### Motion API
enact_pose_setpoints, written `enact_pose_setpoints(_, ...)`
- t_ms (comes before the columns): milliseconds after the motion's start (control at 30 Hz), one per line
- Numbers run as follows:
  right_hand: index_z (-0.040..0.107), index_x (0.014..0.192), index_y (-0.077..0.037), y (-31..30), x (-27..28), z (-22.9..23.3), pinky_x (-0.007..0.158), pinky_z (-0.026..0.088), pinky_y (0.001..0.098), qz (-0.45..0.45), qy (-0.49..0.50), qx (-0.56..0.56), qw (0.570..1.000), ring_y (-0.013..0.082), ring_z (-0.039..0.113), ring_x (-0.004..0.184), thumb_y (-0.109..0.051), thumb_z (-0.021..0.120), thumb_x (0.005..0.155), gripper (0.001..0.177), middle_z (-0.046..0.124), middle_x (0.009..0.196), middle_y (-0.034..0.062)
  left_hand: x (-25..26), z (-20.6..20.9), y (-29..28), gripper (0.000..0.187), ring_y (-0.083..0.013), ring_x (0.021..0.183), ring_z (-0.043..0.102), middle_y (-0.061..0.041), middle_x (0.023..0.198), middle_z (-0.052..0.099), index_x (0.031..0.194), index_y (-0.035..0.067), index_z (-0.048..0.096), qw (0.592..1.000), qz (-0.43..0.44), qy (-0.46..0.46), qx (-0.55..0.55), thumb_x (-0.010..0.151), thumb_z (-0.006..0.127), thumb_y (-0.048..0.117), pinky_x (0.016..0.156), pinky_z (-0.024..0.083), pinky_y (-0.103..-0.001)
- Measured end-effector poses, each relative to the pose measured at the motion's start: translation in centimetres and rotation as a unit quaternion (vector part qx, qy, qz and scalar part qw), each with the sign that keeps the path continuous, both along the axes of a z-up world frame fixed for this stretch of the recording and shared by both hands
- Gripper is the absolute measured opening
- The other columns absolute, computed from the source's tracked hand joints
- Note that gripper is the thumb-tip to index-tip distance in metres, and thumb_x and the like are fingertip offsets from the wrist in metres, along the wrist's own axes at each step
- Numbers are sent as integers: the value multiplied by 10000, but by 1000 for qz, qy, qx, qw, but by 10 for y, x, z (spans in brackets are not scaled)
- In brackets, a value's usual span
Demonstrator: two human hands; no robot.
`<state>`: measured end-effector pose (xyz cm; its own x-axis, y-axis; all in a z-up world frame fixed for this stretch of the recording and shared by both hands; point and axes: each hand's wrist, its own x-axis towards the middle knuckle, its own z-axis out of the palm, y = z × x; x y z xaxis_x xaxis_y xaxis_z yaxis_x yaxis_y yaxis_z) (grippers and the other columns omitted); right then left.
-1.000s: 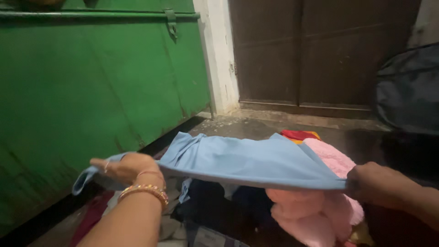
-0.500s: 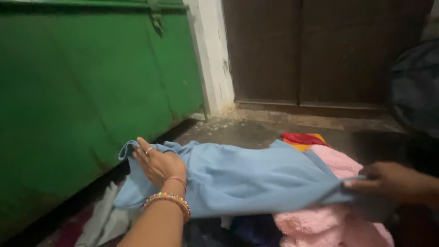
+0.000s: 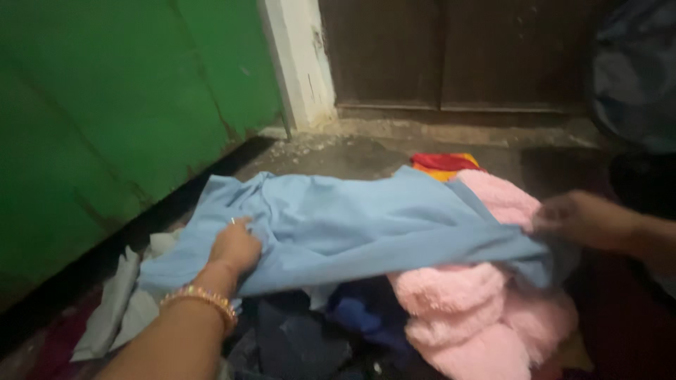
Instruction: The person folds a light blue garment and a pink fluffy garment by hand. The blue garment is folded into a compact rectangle and placed into a black suitcase. The pink garment is folded and placed on top of the blue garment inside the suitcase.
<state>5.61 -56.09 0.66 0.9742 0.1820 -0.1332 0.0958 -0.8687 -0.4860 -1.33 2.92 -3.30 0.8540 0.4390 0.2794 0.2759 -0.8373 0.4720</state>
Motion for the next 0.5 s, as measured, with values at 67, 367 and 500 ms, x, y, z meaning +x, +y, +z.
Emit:
enact_pose_setpoints(67, 808, 1105, -148, 3, 5, 7, 795, 555, 397, -51, -34, -52, 997, 200, 681, 820, -373, 779, 922, 292, 727, 955, 89, 2, 25, -25, 408, -388, 1161, 646, -215, 1230, 694, 1242, 114, 701, 997, -16, -75, 28, 846, 604, 116, 1004, 499, -448)
enact_pose_setpoints(367, 685, 1247, -90, 14, -26, 60, 671, 574, 299, -6, -47, 199, 979, 148, 695, 786, -183, 492, 1043, 296, 768, 948, 75, -1, 88, -260, 454, -336, 1146, 695, -196, 1208, 734, 1210, 34, 711, 865, -497, -53, -39, 951, 586, 385, 992, 520, -403)
enact_pose_setpoints(500, 629, 1289, -145, -4, -43, 80, 597, 527, 354, 17, -29, 210, 977, 172, 626, 674, -154, 643, 961, 329, 657, 784, 65, 8, 87, -335, 667, -439, 1265, 572, -278, 1321, 636, 1339, -23, 627, 870, -486, -81, -3, 989, 522, 534, 1082, 415, -455)
